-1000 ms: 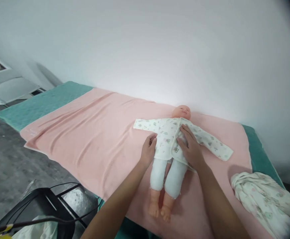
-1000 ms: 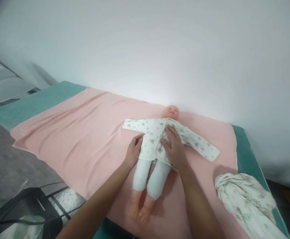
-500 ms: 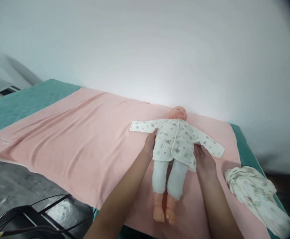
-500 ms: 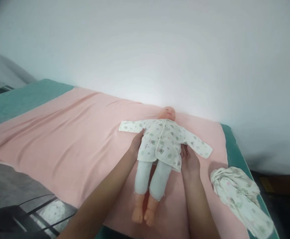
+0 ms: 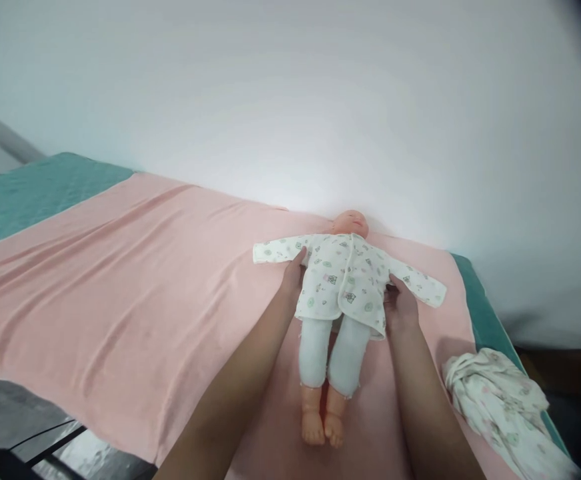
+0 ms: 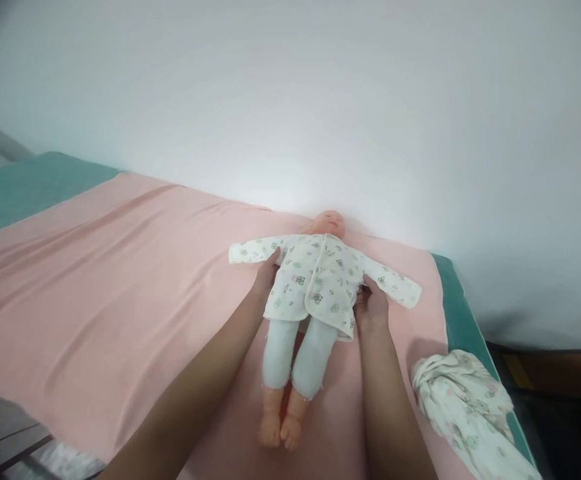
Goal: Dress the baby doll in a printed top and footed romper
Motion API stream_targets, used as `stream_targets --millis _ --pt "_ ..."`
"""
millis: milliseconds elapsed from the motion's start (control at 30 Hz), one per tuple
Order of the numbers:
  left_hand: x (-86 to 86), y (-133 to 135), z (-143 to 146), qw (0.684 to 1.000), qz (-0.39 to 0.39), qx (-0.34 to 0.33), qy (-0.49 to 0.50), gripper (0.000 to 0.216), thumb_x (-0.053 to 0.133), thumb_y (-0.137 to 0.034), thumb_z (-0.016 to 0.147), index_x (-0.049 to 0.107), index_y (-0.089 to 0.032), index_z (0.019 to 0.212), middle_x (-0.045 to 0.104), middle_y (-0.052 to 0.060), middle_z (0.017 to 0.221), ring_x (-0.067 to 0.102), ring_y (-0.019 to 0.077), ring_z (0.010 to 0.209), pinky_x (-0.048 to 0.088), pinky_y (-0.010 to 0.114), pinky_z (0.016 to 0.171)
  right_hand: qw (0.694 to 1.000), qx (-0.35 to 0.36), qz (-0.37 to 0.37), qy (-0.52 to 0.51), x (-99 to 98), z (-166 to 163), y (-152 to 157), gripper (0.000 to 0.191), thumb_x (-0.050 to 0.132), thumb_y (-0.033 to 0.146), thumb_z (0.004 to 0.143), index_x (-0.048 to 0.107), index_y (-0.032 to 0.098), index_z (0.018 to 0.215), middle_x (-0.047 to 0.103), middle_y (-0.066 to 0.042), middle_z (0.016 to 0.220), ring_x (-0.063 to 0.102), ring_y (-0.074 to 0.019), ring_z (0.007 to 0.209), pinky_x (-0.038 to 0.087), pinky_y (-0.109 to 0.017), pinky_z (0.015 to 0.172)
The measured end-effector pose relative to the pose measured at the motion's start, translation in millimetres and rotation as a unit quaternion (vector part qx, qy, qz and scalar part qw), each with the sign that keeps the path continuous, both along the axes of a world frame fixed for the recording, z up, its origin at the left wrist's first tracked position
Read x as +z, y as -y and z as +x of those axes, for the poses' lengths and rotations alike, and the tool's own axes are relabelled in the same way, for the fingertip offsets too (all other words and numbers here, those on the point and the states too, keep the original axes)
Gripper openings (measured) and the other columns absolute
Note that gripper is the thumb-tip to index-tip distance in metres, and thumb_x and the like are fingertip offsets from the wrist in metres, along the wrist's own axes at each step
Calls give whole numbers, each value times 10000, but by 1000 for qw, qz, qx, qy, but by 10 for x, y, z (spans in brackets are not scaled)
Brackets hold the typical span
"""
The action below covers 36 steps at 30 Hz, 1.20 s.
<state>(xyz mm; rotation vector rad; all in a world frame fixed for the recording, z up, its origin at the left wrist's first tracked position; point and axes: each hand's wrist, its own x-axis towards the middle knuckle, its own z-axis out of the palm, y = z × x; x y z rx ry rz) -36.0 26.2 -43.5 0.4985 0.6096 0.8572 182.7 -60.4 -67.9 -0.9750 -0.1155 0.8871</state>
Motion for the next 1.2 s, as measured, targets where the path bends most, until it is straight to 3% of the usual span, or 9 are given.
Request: stream_targets --millis 167,367,500,600,700,833,933,1067,1200 --pt "-45 -179 -243 985 46 163 11 391 563 -438 885 604 -176 1173 624 103 1287 553 284 1237 511 434 996 1000 7 12 -13 -104 250 103 221 678 121 697 597 178 895 681 -8 852 677 -132 760 610 -299 811" --pt "-73 -317 -751 949 62 308 -32 258 501 -313 939 567 -178 1149 574 89 1344 473 228 1324 471 400 1063 998 -50 38 -28 -90 541 327 318 617 104 724 582 159 1036 671 -60 1049 665 -181 1007 569 -398 941" --pt "-71 -120 -923 922 116 347 -125 433 512 -377 938 429 -241 1341 464 83 1445 400 229 1381 387 397 1131 993 -108 30 34 -76 525 541 356 638 103 705 572 134 1054 652 -82 1106 647 -188 1053 549 -368 970" --pt "-64 196 -906 870 166 386 -257 479 501 -445 939 372 -322 1383 383 60 1503 355 240 1405 348 401 1147 967 -193 -22 162 -20 265 737 513 698 174 717 511 157 1194 596 -103 1233 615 -200 1120 493 -415 1034" --pt "-73 558 -802 844 231 352 -333 440 559 -452 904 470 -286 1302 450 80 1446 397 279 1367 352 472 1134 907 -216 -49 358 84 -181 923 604 669 254 796 427 211 1347 440 -106 1440 477 -222 1302 402 -467 1105" --pt "-131 959 -629 880 349 185 -263 434 587 -347 884 487 -261 1298 473 87 1423 483 257 1295 422 461 1072 854 -29 -47 517 160 -698 1075 569 554 257 859 406 250 1409 370 -95 1501 394 -255 1367 404 -486 1083" --pt "-179 1116 -549 871 387 133 -272 447 577 -242 866 483 -268 1302 479 89 1405 510 224 1257 444 407 1035 793 62 -29 606 115 -806 1086 617 469 154 803 404 270 1405 313 -81 1528 330 -263 1399 451 -485 1016" --pt "-206 1143 -524 840 355 125 -392 340 607 -185 797 568 -224 1133 625 70 1135 608 188 981 496 339 841 743 2 -65 666 15 -717 1019 635 423 92 730 460 223 1350 363 -114 1439 318 -261 1368 372 -512 1062" --pt "-195 1161 -538 796 360 103 -476 113 560 -219 825 595 -203 931 656 28 900 584 172 811 449 307 739 751 -56 -103 650 -16 -663 1034 449 409 72 681 602 184 1071 444 -111 1163 483 -233 1111 445 -430 939"
